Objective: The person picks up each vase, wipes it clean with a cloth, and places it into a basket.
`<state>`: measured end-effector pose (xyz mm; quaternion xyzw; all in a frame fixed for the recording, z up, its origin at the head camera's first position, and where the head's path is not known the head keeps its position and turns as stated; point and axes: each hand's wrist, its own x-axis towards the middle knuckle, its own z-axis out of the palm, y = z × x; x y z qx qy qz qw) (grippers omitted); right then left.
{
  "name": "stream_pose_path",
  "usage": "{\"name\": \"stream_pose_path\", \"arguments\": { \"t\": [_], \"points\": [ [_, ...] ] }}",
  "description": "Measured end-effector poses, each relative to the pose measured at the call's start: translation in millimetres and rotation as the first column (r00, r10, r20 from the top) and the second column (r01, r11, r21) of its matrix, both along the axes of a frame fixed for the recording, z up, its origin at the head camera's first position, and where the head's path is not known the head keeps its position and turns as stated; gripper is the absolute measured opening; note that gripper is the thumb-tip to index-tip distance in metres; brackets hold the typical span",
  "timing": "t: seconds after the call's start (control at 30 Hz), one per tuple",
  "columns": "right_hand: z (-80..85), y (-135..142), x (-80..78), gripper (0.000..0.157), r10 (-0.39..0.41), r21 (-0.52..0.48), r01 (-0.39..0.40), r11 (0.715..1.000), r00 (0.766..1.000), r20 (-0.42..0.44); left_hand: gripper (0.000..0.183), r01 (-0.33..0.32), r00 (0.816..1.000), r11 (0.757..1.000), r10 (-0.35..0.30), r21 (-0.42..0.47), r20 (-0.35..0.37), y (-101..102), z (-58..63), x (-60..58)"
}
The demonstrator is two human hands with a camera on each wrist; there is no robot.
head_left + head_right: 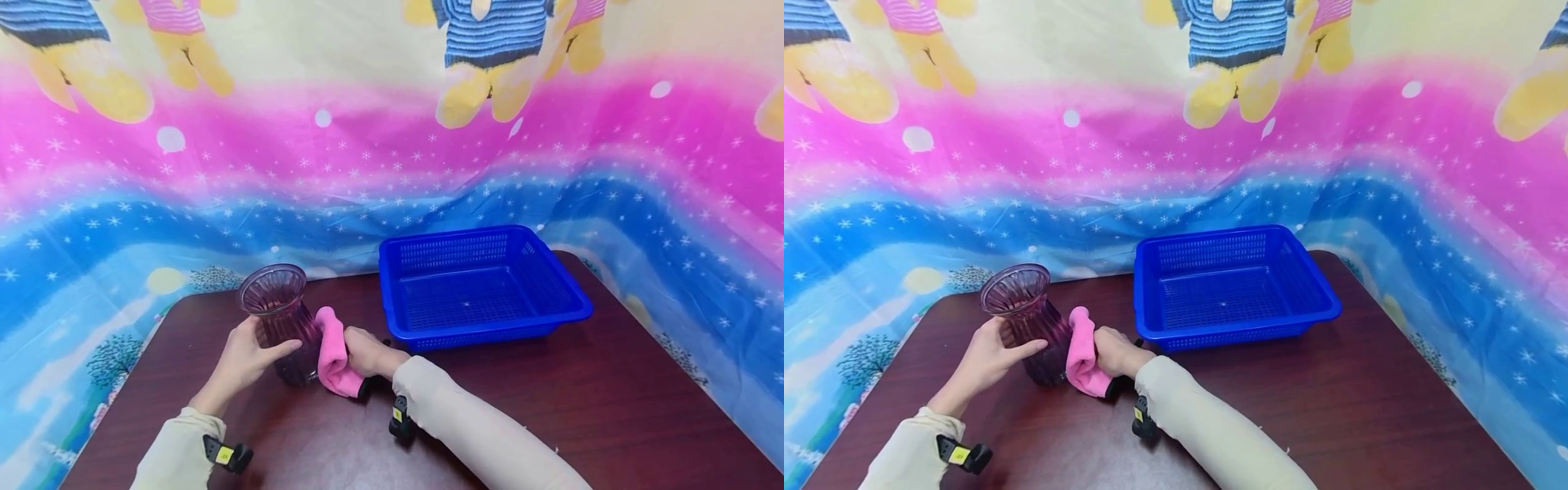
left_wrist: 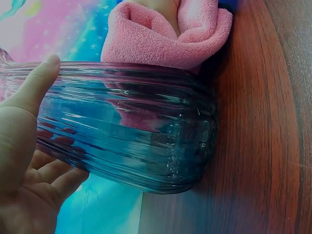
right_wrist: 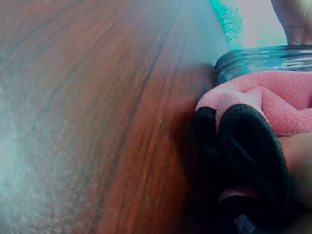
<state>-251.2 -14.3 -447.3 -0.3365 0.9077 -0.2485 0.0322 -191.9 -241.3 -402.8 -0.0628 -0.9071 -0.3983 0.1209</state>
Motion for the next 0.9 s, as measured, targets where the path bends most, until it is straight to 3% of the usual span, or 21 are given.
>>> {"name": "stream_pose_path", "arguments": {
  "t": [0.3, 0.57, 0.9],
  "points": [
    [-2.6, -1.7, 6.0, 0.011, -0.017, -0.013, 0.017, 1.0, 0.999, -0.028, 0.062, -0.003, 1.0, 0.999, 0.002, -0.033, -0.003, -1.0, -1.0, -0.1],
    [-3.6, -1.0, 6.2, 0.01, -0.034, -0.024, 0.033, 0.999, 0.998, -0.045, 0.059, -0.023, 0.999, 0.99, 0.018, -0.137, -0.036, -1.0, -0.9, -0.9],
    [-2.1, -1.9, 4.6, 0.013, -0.026, -0.028, 0.025, 0.999, 0.999, -0.04, 0.059, -0.005, 0.999, 0.99, -0.002, -0.14, -0.047, -4.0, -1.7, -4.1]
  ]
}}
